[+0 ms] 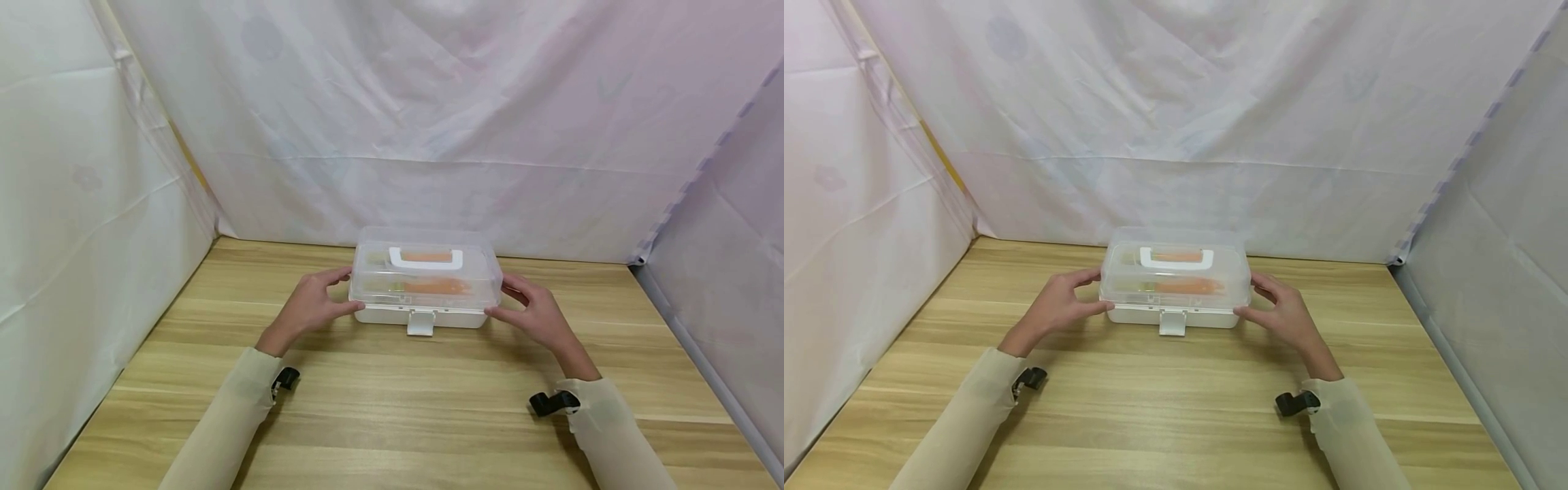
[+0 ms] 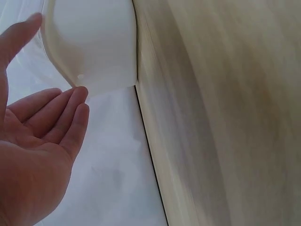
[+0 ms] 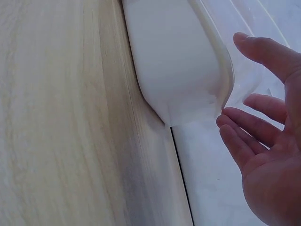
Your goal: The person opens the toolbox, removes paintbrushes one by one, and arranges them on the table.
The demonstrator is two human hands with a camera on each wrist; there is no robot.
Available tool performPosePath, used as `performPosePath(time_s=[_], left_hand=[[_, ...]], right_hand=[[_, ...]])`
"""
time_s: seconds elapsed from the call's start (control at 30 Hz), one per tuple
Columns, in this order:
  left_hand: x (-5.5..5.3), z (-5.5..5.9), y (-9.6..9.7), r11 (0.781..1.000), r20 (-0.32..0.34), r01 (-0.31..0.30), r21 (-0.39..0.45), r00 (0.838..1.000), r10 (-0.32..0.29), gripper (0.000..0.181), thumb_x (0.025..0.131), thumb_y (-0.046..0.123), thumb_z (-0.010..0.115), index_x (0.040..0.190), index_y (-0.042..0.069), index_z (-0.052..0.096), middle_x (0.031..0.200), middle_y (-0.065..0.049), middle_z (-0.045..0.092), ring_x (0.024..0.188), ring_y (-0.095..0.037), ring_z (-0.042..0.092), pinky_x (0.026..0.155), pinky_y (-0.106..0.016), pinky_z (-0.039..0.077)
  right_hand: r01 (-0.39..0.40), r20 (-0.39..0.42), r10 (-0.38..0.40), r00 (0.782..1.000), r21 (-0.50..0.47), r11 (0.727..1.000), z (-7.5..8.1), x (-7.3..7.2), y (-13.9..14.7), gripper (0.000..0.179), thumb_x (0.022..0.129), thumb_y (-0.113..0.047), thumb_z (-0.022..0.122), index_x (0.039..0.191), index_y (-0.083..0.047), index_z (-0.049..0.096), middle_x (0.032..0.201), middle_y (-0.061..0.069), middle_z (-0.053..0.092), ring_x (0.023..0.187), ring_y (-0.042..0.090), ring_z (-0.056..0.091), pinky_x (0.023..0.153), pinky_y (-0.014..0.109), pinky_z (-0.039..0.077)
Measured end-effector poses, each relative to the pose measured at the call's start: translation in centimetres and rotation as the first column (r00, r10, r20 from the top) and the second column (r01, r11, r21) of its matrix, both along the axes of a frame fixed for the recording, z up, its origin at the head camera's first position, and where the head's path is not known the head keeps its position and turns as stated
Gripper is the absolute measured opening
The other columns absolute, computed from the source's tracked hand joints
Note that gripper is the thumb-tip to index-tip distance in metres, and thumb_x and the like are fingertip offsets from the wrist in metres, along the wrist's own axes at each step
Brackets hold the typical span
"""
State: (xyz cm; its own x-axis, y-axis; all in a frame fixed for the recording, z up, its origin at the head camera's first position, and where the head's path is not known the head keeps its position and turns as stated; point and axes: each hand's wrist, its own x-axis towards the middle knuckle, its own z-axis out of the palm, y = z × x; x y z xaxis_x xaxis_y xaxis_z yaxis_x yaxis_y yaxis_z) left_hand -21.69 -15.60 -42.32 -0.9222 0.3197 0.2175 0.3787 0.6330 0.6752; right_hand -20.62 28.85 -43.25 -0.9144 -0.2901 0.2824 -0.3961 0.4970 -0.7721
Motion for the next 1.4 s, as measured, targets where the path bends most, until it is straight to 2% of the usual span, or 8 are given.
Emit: performPosePath(time_s=[0.13, 0.23, 0.43, 0.53, 0.8, 1.03, 1.17, 1.4], left_hand=[[-0.08, -0.01, -0.06, 1.0, -0.065, -0.005, -0.007, 0.998, 0.004, 0.074, 0.089, 0.028, 0.095, 0.151, 0.001, 0.065, 0.143, -0.02, 0.07, 0.129, -0.043, 0.069, 0.107, -0.062, 0.055], [-0.09, -0.01, -0.07, 1.0, -0.111, -0.005, -0.013, 0.994, 0.003, 0.072, 0.089, 0.026, 0.095, 0.15, 0.0, 0.066, 0.142, -0.021, 0.071, 0.126, -0.045, 0.07, 0.105, -0.063, 0.056], [-0.02, 0.03, -0.06, 1.0, -0.143, -0.001, -0.013, 0.99, 0.0, 0.071, 0.091, 0.025, 0.094, 0.15, -0.001, 0.065, 0.144, -0.021, 0.069, 0.13, -0.042, 0.068, 0.107, -0.061, 0.056], [-0.05, 0.01, -0.04, 1.0, -0.144, -0.005, -0.013, 0.99, 0.003, 0.07, 0.092, 0.025, 0.093, 0.15, -0.001, 0.065, 0.145, -0.021, 0.069, 0.132, -0.042, 0.067, 0.109, -0.061, 0.055], [-0.09, 0.02, -0.07, 1.0, -0.153, -0.007, -0.004, 0.988, 0.006, 0.07, 0.091, 0.025, 0.094, 0.15, 0.0, 0.066, 0.145, -0.019, 0.069, 0.131, -0.041, 0.068, 0.108, -0.061, 0.055], [-0.26, -0.26, -0.19, 0.999, -0.212, 0.019, 0.03, 0.977, -0.013, 0.055, 0.096, 0.015, 0.088, 0.145, -0.001, 0.069, 0.141, -0.021, 0.071, 0.125, -0.042, 0.071, 0.105, -0.062, 0.057], [-0.32, -0.23, -0.18, 0.999, -0.229, 0.033, 0.032, 0.973, -0.025, 0.052, 0.098, 0.016, 0.087, 0.144, -0.001, 0.07, 0.141, -0.02, 0.071, 0.127, -0.04, 0.071, 0.108, -0.06, 0.056], [-0.17, 0.38, -0.3, 0.997, -0.219, 0.044, 0.068, 0.975, -0.028, 0.049, 0.1, 0.016, 0.085, 0.145, 0.002, 0.071, 0.144, -0.017, 0.07, 0.136, -0.037, 0.066, 0.112, -0.059, 0.053]], right_hand=[[0.008, 0.004, -0.008, 1.0, -0.009, 1.0, 0.11, 0.03, 0.0, 0.062, 0.097, -0.008, 0.087, 0.153, -0.001, 0.062, 0.153, 0.018, 0.062, 0.14, 0.039, 0.059, 0.112, 0.02, 0.048], [0.009, 0.005, -0.009, 1.0, -0.018, 1.0, 0.09, 0.02, 0.07, 0.063, 0.096, -0.008, 0.087, 0.153, -0.001, 0.062, 0.153, 0.017, 0.062, 0.139, 0.034, 0.06, 0.111, 0.019, 0.048], [0.0, -0.046, -0.002, 0.999, -0.044, 0.999, -0.23, -0.04, 0.22, 0.059, 0.097, -0.001, 0.084, 0.153, 0.002, 0.062, 0.152, 0.019, 0.063, 0.13, 0.002, 0.061, 0.108, 0.016, 0.048], [0.01, -0.081, -0.015, 0.997, -0.053, 0.999, -0.36, -0.13, 0.18, 0.051, 0.1, 0.002, 0.079, 0.149, 0.003, 0.065, 0.147, 0.02, 0.066, 0.125, -0.006, 0.06, 0.107, 0.016, 0.05], [0.032, -0.116, -0.042, 0.992, -0.088, 0.996, -0.39, -0.22, -0.16, 0.043, 0.101, 0.008, 0.075, 0.143, 0.008, 0.067, 0.14, 0.028, 0.068, 0.121, -0.005, 0.063, 0.104, 0.017, 0.052], [0.032, -0.127, -0.043, 0.991, -0.089, 0.996, -0.29, -0.18, -0.23, 0.042, 0.102, 0.008, 0.073, 0.143, 0.009, 0.067, 0.139, 0.028, 0.068, 0.118, -0.009, 0.062, 0.1, 0.013, 0.052], [0.048, -0.116, -0.057, 0.992, -0.078, 0.996, -0.27, -0.2, -0.23, 0.041, 0.103, 0.006, 0.073, 0.144, 0.009, 0.066, 0.141, 0.028, 0.068, 0.118, -0.01, 0.061, 0.1, 0.012, 0.051], [0.07, -0.105, -0.077, 0.991, -0.068, 0.995, 0.03, -0.09, -0.12, 0.04, 0.107, 0.0, 0.07, 0.146, 0.007, 0.066, 0.143, 0.027, 0.067, 0.118, -0.01, 0.061, 0.097, 0.011, 0.052]])
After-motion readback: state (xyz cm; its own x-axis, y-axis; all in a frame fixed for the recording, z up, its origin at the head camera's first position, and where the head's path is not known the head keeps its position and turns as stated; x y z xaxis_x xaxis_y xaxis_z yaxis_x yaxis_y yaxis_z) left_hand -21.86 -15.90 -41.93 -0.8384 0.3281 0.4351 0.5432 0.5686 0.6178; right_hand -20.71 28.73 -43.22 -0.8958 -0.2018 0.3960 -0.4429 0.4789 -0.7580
